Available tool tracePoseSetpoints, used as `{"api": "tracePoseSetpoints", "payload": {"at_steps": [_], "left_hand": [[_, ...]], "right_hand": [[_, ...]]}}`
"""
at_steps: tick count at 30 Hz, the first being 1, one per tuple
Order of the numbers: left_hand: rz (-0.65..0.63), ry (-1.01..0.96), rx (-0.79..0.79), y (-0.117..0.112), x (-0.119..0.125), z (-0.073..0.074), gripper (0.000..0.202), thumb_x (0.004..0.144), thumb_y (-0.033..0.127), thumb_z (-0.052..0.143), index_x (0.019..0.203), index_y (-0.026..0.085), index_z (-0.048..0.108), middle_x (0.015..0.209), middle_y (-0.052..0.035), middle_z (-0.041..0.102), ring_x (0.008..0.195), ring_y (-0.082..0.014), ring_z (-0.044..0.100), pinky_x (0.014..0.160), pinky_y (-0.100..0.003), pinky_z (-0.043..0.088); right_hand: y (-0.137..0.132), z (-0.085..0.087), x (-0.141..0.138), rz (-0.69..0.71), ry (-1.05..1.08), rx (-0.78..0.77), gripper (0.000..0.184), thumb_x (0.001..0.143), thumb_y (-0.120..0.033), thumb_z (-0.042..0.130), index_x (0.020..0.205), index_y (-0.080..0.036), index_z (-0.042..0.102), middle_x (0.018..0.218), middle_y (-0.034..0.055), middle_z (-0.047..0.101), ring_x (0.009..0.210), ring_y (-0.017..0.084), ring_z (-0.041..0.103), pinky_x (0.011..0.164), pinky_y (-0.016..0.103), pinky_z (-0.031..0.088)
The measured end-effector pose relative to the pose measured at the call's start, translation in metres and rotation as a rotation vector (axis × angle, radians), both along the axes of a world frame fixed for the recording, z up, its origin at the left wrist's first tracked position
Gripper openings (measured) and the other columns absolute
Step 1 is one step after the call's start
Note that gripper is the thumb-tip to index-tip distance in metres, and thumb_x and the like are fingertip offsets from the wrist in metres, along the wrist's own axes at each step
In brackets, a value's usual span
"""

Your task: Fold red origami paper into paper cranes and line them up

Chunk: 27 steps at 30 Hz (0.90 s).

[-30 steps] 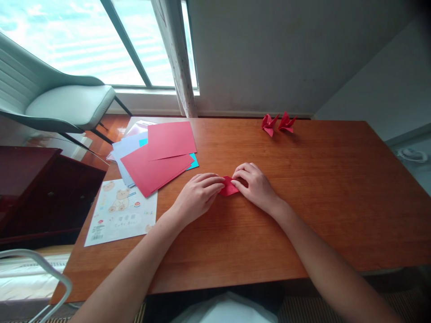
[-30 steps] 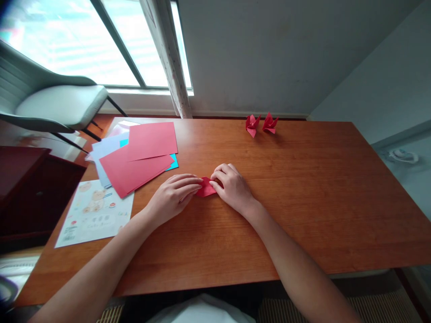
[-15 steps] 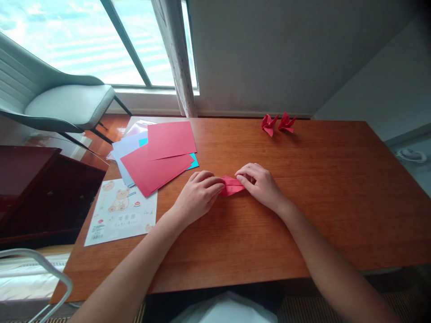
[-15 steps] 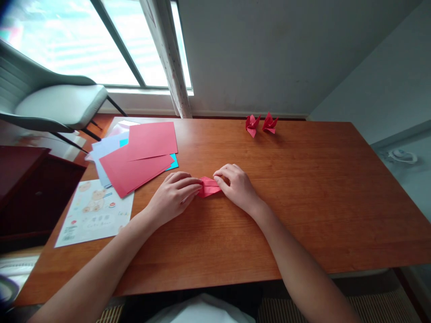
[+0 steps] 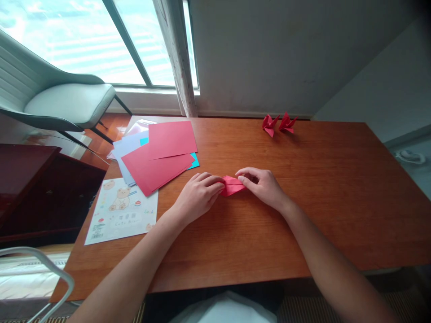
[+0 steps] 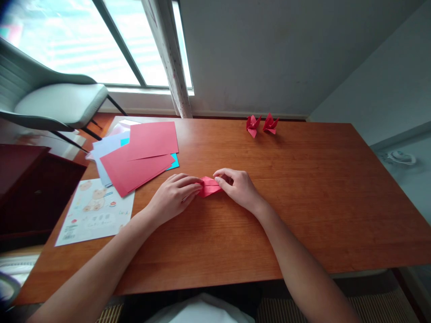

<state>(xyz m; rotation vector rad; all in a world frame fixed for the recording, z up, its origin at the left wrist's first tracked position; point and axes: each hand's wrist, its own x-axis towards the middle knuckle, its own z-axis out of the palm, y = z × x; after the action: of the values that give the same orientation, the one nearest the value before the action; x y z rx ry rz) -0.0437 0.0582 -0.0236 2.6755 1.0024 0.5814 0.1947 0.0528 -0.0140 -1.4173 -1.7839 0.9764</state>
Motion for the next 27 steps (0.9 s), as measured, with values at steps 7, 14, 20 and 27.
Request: {"api": "tracePoseSetpoints", "payload": {"at_steps": [7, 14, 20, 27], "left_hand": [[-0.003, -0.005, 0.006, 0.0009, 0.0, 0.0017, 0.02, 0.097, 0.02, 0.05, 0.101, 0.022, 0.07, 0.114, -0.0045, 0.071, 0.097, -0.0194, 0.06, 0.085, -0.035, 0.049], [-0.012, -0.057, -0.019, 0.0041, -0.0001, 0.0028, 0.018, 0.094, 0.017, 0.053, 0.09, 0.02, 0.07, 0.101, -0.0056, 0.071, 0.089, -0.0192, 0.059, 0.079, -0.032, 0.051], [-0.01, -0.097, -0.057, 0.0051, -0.001, 0.0015, 0.018, 0.091, 0.013, 0.055, 0.095, 0.021, 0.071, 0.104, -0.0054, 0.071, 0.094, -0.0191, 0.061, 0.082, -0.032, 0.053], [-0.008, -0.136, -0.072, 0.0052, -0.0005, -0.0011, 0.017, 0.094, 0.017, 0.055, 0.097, 0.021, 0.071, 0.108, -0.0055, 0.072, 0.095, -0.0188, 0.062, 0.084, -0.032, 0.053]], "right_hand": [[-0.0033, 0.0021, -0.0043, 0.088, 0.267, -0.075, 0.035, 0.098, -0.047, 0.05, 0.117, -0.023, 0.067, 0.104, 0.0036, 0.076, 0.097, 0.02, 0.07, 0.087, 0.032, 0.053], [-0.0046, 0.0025, -0.0081, 0.202, 0.136, 0.06, 0.03, 0.1, -0.04, 0.048, 0.112, -0.024, 0.07, 0.111, 0.005, 0.073, 0.105, 0.02, 0.067, 0.094, 0.035, 0.051], [-0.0042, 0.0028, -0.0077, 0.239, 0.068, 0.132, 0.025, 0.1, -0.03, 0.05, 0.111, -0.025, 0.071, 0.107, 0.005, 0.072, 0.102, 0.019, 0.066, 0.094, 0.034, 0.051], [-0.0023, 0.0001, -0.0056, 0.147, 0.068, 0.144, 0.022, 0.098, -0.028, 0.052, 0.109, -0.025, 0.071, 0.106, 0.0044, 0.074, 0.1, 0.02, 0.068, 0.091, 0.035, 0.052]]}}
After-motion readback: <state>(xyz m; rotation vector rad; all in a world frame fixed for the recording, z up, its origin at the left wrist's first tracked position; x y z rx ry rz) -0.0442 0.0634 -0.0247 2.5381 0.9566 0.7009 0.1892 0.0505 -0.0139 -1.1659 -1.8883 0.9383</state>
